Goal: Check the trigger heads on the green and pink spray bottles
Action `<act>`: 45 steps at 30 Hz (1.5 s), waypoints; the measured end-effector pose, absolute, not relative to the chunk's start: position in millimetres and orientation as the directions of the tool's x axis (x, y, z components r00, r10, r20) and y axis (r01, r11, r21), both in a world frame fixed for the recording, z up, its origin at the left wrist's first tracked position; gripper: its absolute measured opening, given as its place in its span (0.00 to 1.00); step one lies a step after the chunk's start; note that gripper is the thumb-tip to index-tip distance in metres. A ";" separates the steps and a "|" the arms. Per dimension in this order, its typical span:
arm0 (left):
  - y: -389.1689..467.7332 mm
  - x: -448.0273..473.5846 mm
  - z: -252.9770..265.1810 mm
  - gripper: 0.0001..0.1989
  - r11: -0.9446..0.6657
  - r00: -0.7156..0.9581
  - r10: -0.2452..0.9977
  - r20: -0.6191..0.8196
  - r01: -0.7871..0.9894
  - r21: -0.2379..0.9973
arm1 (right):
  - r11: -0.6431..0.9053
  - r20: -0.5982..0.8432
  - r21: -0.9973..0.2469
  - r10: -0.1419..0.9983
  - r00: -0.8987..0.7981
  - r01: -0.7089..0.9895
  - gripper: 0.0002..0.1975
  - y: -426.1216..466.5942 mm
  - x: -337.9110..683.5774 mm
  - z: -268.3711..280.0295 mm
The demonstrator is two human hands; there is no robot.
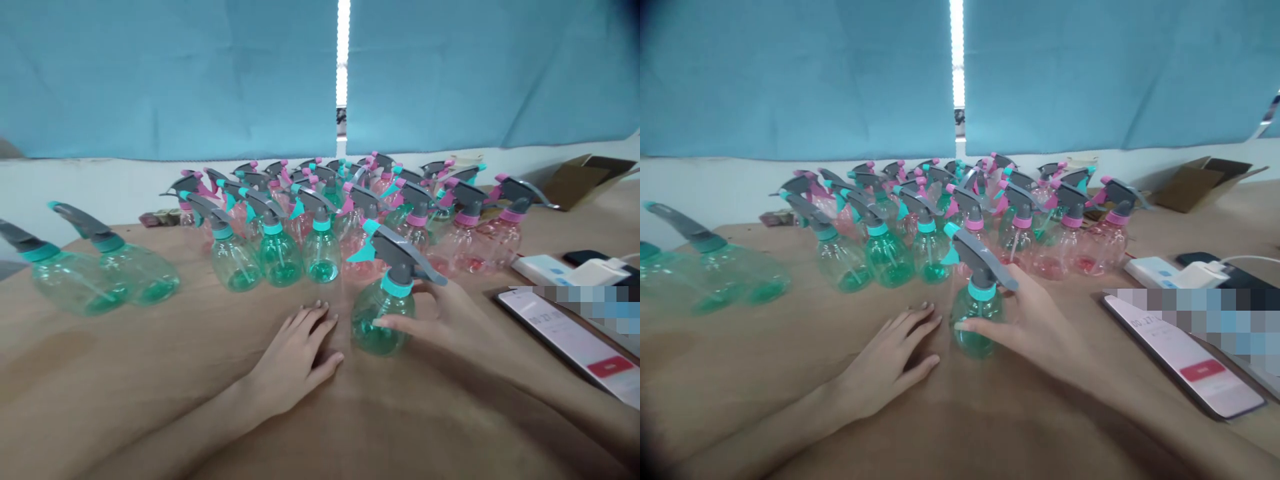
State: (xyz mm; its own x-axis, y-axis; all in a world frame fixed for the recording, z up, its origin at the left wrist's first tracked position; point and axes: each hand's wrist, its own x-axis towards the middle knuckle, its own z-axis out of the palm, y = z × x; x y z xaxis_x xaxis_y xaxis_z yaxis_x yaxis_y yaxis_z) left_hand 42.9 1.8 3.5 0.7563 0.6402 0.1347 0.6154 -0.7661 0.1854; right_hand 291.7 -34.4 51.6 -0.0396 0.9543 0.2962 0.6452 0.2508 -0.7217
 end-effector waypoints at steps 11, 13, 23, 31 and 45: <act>-20.9 -20.5 7.9 0.21 -0.728 0.703 0.685 0.190 0.666 0.162 | 0.350 0.352 -0.674 0.926 -0.134 0.650 0.23 -24.5 243.3 59.8; -27.1 -35.9 10.5 0.21 -0.709 0.683 0.705 0.191 0.690 0.147 | 0.344 0.329 -0.678 0.932 -0.150 0.650 0.24 -19.5 223.4 61.7; -48.5 -126.1 10.0 0.22 -0.531 0.489 0.830 0.270 0.840 0.111 | 0.581 0.486 -0.454 0.797 -0.360 0.675 0.28 22.6 103.1 64.5; -56.1 -159.1 11.3 0.21 -0.457 0.417 0.873 0.253 0.880 0.127 | 0.569 0.504 -0.359 0.785 -0.360 0.740 0.33 64.5 40.7 67.4; -30.3 -153.8 9.9 0.20 -0.479 0.431 0.871 0.235 0.850 0.219 | 0.434 0.405 -0.301 0.864 -0.298 0.849 0.29 83.4 11.5 76.4</act>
State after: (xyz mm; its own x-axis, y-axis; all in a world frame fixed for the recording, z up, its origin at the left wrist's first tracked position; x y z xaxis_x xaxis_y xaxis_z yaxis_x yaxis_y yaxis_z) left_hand -153.8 -30.3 9.9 0.4306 0.8714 0.2348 0.8500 -0.4791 0.2191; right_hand 11.5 83.4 76.4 -0.2980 0.8642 0.4053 0.8490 0.4341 -0.3014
